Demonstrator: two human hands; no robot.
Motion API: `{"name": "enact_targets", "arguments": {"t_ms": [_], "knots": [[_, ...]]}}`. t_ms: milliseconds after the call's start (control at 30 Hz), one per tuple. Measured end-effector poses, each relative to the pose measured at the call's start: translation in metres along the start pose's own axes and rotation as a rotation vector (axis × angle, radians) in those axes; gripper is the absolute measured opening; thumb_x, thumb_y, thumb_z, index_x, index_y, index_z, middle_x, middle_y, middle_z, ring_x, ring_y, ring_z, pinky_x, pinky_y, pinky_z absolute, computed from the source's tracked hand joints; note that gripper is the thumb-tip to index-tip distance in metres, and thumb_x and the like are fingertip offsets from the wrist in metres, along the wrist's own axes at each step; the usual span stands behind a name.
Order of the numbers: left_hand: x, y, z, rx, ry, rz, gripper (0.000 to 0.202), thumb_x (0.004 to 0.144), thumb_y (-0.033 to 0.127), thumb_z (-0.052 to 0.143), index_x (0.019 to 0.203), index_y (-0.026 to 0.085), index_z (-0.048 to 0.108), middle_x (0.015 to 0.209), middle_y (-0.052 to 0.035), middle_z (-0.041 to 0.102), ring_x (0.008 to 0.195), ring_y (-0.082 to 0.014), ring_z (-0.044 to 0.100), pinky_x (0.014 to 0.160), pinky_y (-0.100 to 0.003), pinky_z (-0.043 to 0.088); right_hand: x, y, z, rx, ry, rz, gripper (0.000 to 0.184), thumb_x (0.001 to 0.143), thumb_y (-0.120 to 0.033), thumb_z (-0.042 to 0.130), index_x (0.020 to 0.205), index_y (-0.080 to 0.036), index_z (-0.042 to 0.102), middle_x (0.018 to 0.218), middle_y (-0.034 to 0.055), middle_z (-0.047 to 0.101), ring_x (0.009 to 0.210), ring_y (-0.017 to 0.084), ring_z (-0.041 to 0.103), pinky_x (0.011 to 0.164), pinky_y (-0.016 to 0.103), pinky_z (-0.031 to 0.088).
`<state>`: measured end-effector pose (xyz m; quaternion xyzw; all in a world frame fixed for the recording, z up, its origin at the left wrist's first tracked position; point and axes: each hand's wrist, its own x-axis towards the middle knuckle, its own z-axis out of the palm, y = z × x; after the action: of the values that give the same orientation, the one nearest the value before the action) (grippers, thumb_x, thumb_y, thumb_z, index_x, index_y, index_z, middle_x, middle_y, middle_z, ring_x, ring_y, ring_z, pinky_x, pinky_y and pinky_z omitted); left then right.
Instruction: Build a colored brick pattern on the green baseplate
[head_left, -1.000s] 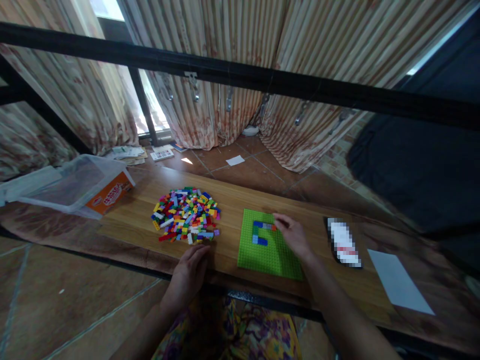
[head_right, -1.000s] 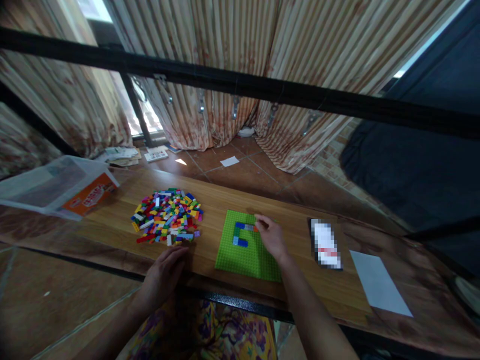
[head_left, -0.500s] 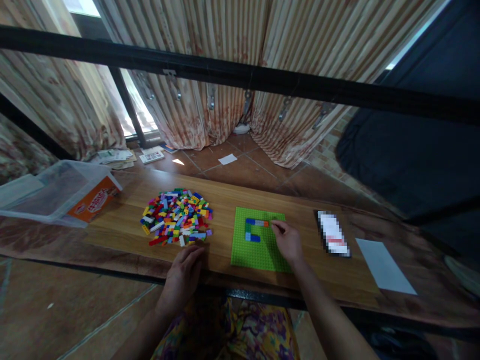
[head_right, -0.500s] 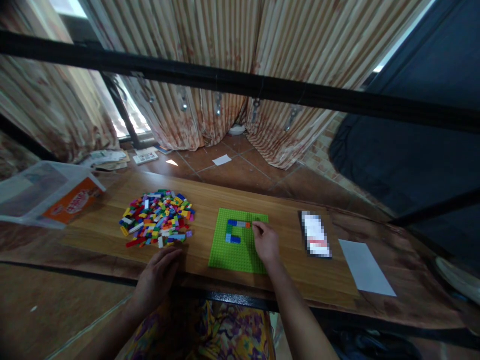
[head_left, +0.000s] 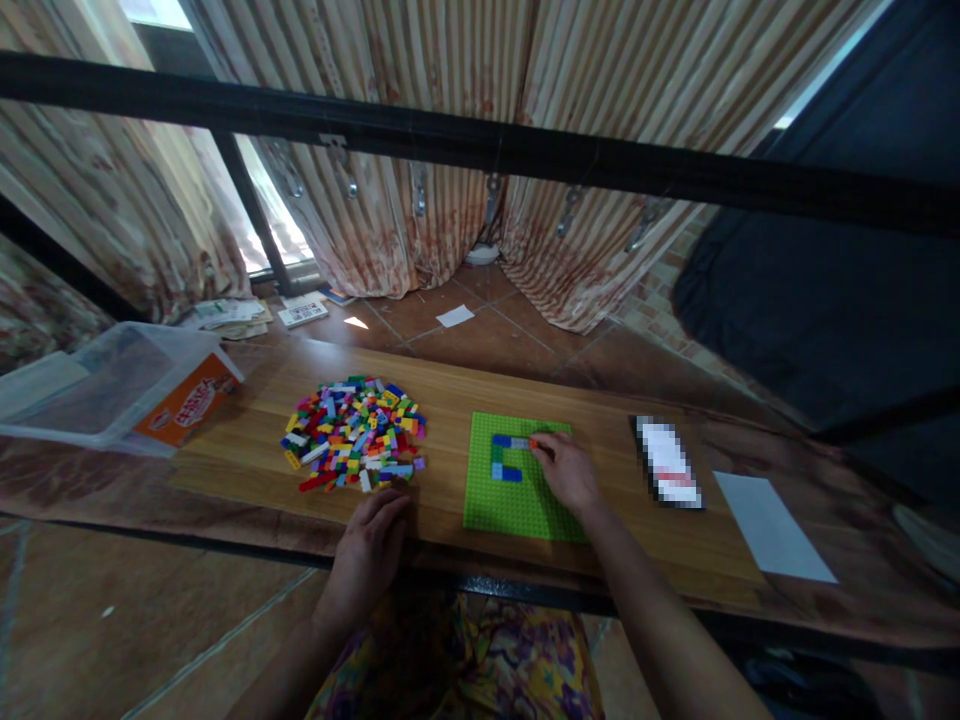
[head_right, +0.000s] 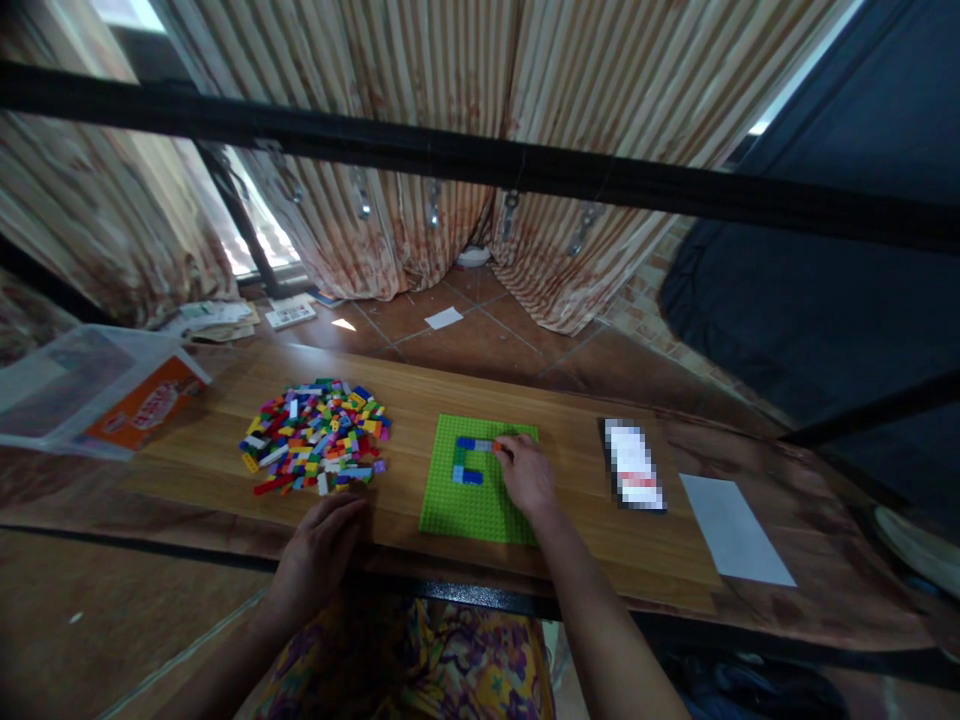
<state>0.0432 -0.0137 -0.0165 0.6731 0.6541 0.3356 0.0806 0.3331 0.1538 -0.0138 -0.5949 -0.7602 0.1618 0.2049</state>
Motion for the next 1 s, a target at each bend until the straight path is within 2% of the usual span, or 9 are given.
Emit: {"name": "enact_targets", "arguments": {"t_ms": [667,1000], "knots": [[0.0005,0.0026,-0.0013,-0.022,-0.013,-0.009,0.026,0.091,0.024,0.047,0.107,0.017,0.066,0.112,-0.0115,0.064,0.106,-0.0233,0.063,0.093,-0.039,0.055,-0.0061,-0.0036,0.0023,-0.048,0.016,-0.015,0.026,0.092,-0.023,0.047,0.107,-0.026,0.068,0.102,0.0054,0.063,0.089,0.019,0.06,0.079,0.032,0.046],[0.0015,0.0045,-0.0032,-0.025,-0.012,-0.013,0.025,0.091,0.025,0.048,0.106,0.019,0.066,0.112,-0.0108,0.065,0.106,-0.0238,0.063,0.093,-0.04,0.055,-0.0059,0.0,0.0048,-0.042,0.025,-0.025,0.025,0.092,-0.025,0.046,0.105,-0.027,0.068,0.101,0.0045,0.063,0.09,0.019,0.061,0.08,0.031,0.046]]}}
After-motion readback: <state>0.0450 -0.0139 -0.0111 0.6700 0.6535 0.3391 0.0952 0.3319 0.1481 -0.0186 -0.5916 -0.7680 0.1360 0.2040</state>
